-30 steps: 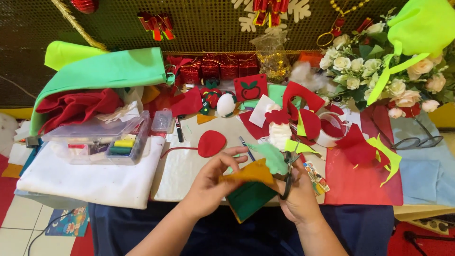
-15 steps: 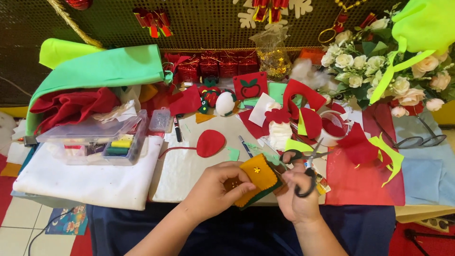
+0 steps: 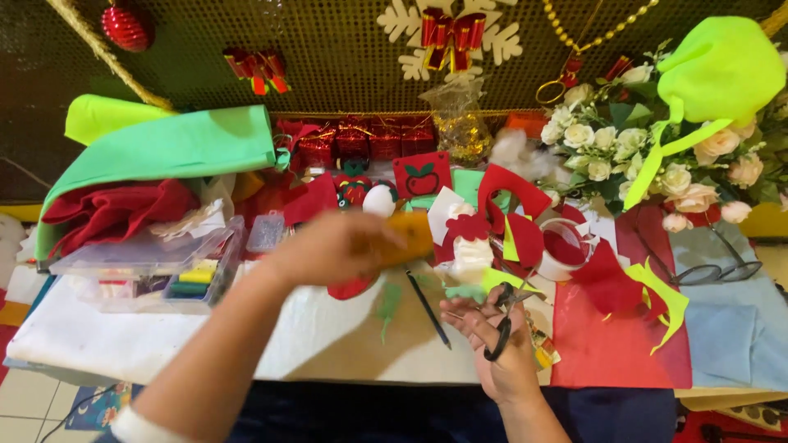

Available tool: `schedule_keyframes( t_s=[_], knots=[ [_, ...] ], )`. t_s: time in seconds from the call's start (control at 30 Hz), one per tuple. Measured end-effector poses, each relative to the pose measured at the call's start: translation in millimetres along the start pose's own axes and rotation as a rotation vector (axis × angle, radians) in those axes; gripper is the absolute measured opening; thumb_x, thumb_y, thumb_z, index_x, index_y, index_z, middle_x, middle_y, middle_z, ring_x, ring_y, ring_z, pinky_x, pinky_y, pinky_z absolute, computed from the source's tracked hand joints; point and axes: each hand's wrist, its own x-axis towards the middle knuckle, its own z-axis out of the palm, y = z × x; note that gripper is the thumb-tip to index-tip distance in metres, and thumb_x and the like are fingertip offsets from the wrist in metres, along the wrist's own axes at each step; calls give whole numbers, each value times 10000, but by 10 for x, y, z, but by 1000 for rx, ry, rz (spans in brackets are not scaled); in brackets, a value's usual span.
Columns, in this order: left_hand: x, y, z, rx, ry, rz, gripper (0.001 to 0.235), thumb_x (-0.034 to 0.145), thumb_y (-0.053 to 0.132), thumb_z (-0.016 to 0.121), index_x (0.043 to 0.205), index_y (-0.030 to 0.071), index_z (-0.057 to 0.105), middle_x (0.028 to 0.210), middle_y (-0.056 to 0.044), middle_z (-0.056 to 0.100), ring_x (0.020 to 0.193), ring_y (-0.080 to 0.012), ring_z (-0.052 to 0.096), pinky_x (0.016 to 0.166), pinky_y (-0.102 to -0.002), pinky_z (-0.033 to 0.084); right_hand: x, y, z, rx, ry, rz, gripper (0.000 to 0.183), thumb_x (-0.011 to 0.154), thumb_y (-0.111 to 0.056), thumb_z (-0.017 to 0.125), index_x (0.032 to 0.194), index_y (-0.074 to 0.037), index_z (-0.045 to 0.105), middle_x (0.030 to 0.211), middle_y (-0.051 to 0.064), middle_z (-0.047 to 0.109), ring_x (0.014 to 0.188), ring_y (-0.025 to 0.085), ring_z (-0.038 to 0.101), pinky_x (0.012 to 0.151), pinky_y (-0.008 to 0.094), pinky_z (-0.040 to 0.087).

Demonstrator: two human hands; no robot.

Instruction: Cutting a leaf shape from green felt and attaching it to a red felt strawberry base.

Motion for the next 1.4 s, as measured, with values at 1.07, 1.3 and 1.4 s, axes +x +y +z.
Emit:
schedule_keyframes(
  t_s=[1.07, 1.3, 1.4],
  knots=[
    [1528, -1091, -221, 476, 131, -96, 548, 806, -30, 612, 1223, 321, 653, 1519, -42, 394, 1365, -363, 309, 1158, -576, 219, -39, 165, -129, 3, 242, 356, 475, 723, 66, 765, 1091, -67, 494, 1023, 443, 739, 857, 460, 750, 804, 558, 571],
    [1448, -1163, -125, 650, 336, 55, 678, 788, -35, 611, 1370, 308, 554, 1620, -71, 302, 1413, -377, 311, 1172, -603, 152, -49, 134, -104, -20, 190, 304, 420, 769, 14, 769, 1073, -94, 501, 863, 329, 772, 1043, 454, 753, 777, 552, 549],
    [1343, -1001, -8, 692, 334, -23, 700, 821, -4, 588, 1443, 311, 513, 1680, -77, 239, 1463, -369, 291, 1211, -610, 104, -54, 66, -22, -34, 194, 275, 368, 801, 42, 742, 1059, -67, 503, 886, 344, 755, 1048, 438, 742, 778, 541, 581]
  ],
)
